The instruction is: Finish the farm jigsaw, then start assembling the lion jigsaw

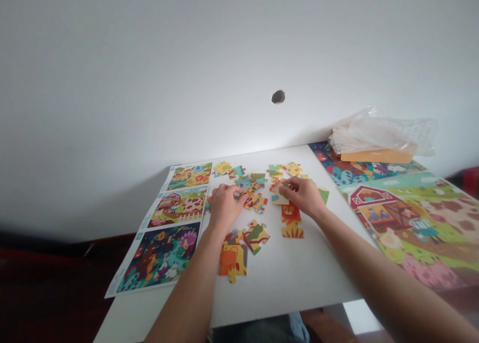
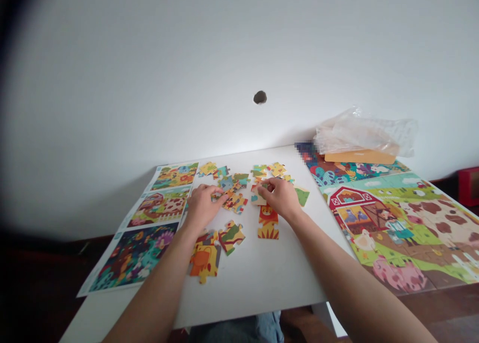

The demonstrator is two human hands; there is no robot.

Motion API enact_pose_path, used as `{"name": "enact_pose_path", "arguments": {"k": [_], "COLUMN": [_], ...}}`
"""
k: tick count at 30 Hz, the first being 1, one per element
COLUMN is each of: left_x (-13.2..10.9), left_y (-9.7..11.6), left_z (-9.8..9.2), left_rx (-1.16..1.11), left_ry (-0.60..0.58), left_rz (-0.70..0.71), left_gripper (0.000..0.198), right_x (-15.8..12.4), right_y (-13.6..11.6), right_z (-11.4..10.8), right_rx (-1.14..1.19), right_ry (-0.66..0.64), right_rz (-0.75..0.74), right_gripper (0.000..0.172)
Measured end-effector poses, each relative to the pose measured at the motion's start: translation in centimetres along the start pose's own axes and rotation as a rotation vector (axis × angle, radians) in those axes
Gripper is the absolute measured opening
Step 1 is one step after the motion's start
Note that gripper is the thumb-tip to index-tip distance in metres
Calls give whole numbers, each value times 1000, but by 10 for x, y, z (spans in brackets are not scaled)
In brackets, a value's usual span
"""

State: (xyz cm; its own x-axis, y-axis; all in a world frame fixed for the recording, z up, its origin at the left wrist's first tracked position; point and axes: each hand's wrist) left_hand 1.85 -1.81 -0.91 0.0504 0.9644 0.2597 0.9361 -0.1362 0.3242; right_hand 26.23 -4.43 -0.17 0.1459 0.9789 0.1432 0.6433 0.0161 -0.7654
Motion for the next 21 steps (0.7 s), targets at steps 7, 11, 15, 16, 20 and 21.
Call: {"name": "enact_pose_path", "arguments": {"k": [7,11,15,16,20,21], "left_x": [0,1,1,0,-7,-9], "left_y": [1,-1,0,1,9,10], "left_z": [-3,-1,0,0,0,0], "left_rx": [-14,-44,-100,-121,-171,-171], "left_ry": [-36,-18,26,34,-26,-65], "left_rz": [3,10,55,95,381,444], "left_gripper": [12,11,10,10,20,23], "right_x": [-2,-3,-8,-9,-12,-12], "right_y": [-4,-6,-9,-9,-11,-10], "right_z": [4,3,3,3,5,6], "right_rx": [-112,-153,-196,-203,-215,-225], "right_ry": [-128,-151,-214,-235,-258,-215], "right_rz": [2,-19,-122,-159,-242,-239], "right_gripper": [35,32,29,28,31,32]}}
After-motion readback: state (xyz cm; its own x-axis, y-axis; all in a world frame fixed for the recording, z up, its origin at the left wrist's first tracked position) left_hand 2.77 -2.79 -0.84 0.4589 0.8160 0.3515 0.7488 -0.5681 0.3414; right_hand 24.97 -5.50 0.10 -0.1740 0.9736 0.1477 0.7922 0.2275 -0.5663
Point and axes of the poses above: each hand's wrist, its own x-axis towards the middle knuckle, its own z-axis out of the palm, y = z × x, and after that the axes turned 1 degree about y, right-handed
